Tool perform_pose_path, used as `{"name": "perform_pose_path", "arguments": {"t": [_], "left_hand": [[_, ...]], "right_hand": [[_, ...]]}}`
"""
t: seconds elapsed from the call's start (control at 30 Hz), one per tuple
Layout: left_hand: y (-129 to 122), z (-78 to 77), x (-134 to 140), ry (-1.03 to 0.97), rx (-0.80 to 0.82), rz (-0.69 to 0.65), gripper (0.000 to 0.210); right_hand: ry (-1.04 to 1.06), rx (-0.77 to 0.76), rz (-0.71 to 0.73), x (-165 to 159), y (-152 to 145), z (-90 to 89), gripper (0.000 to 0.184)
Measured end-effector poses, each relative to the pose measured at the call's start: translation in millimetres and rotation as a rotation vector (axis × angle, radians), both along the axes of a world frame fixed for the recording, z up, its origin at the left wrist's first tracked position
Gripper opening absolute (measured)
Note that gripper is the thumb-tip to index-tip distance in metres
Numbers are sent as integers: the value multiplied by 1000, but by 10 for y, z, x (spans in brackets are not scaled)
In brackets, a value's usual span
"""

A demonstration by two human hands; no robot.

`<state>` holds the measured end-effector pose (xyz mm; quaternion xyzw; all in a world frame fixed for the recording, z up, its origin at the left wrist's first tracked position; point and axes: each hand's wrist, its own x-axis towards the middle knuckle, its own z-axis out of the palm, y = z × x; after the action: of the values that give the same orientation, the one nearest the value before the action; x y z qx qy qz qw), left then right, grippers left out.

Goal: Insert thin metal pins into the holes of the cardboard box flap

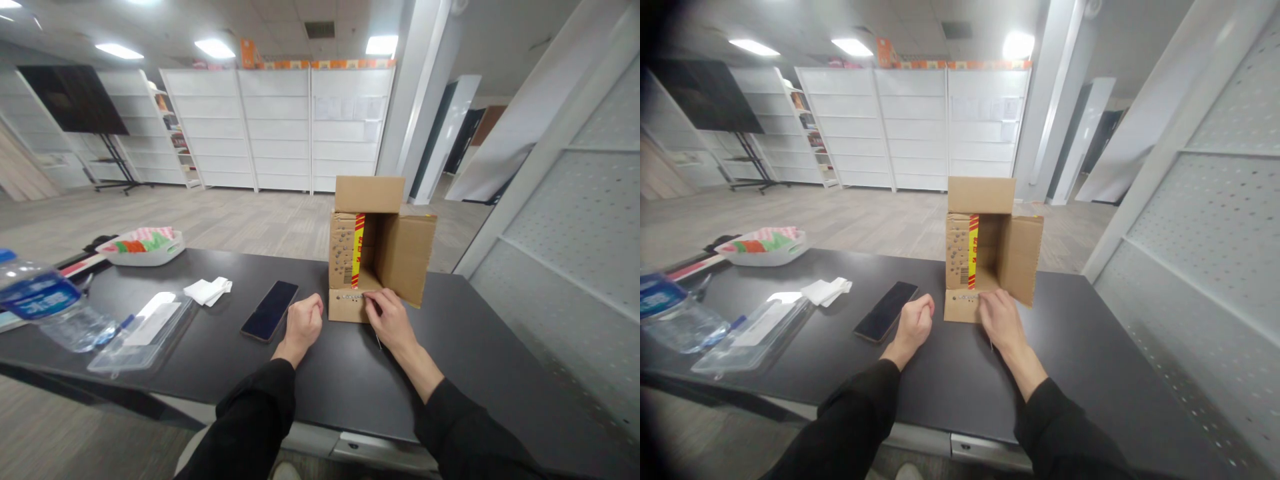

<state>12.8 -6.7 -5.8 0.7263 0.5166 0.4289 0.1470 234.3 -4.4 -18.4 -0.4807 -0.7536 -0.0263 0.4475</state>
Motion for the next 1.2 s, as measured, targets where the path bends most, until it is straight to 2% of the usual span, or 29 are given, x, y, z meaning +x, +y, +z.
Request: {"name": "perform_pose_path", "arguments": {"t": [0.17, 0.3, 0.43, 0.7, 0.83, 0.93, 1.0, 1.03, 1.13, 1.2], "left_hand": [[-35, 5, -6, 21, -17, -11, 22], [-90, -14, -29, 53, 3, -92, 23], [-117, -38, -53, 116, -2, -111, 25], [-110, -15, -22, 296, -69, -23, 29], [-126, 6, -14, 340, -67, 9, 28], [-199, 60, -21, 386, -65, 17, 30], [-301, 122, -39, 501, -26, -53, 26], [-373, 159, -53, 567, 17, -128, 23], [-670, 284, -131, 697, 226, -394, 16], [-916, 382, -228, 759, 374, -602, 9]], "right_hand": [[11, -15, 7, -14, -27, -5, 19], [53, -10, 0, -19, -67, 32, 20], [71, -33, -3, 27, -227, 64, 21], [-21, -94, -94, 275, -790, -29, 21], [-31, -65, -128, 298, -874, -43, 17], [-31, -35, -99, 209, -909, 21, 19], [-42, -20, -31, 105, -973, 106, 20], [-72, -25, 14, 44, -1023, 160, 21], [-215, -34, 159, -137, -1239, 363, 15], [-348, 20, 252, -222, -1417, 537, 10]]}}
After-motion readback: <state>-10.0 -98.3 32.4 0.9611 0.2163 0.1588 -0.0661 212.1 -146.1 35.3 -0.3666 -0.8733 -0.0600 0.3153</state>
